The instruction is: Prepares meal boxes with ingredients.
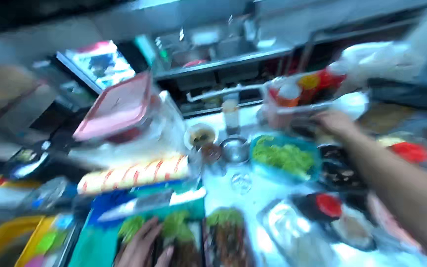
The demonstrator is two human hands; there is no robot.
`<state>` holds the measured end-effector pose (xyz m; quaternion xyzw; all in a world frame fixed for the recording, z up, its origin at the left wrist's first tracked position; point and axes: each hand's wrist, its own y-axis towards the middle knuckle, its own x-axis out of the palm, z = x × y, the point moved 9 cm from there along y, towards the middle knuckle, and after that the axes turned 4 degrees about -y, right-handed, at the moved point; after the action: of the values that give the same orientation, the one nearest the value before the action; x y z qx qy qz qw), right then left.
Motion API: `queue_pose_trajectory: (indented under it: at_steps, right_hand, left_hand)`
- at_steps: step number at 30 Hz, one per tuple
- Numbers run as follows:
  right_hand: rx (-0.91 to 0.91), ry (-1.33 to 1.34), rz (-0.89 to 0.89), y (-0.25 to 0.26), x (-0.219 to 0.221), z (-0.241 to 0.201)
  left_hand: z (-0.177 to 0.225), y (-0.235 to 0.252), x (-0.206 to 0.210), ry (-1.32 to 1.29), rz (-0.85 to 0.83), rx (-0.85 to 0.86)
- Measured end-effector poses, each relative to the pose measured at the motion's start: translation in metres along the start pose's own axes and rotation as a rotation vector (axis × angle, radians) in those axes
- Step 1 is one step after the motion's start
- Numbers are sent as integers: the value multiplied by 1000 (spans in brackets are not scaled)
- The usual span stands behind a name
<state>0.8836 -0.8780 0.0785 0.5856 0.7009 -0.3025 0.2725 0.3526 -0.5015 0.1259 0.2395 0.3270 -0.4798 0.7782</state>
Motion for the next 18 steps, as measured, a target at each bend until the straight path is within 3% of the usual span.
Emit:
queue_pose_trajectory:
  at_steps: [3,7,12,15,18]
  right_hand:
    - [37,315,20,-63,7,-39]
    - [8,408,-121,-219,61,-128]
    - [-6,173,-507,-399,226,-165]
    - [-329,-158,-478,-454,292,-174]
    - [-422,-248,-347,-470,301,-182]
  left_hand:
    - [-54,-44,-40,19,59,-48]
    - [-133,-80,-83,-57,75,-56]
    - [-213,-119,-113,-156,72,-60]
    - [-245,-136,-121,-193,61,-58]
    - [-266,-147,-129,-221,37,-57]
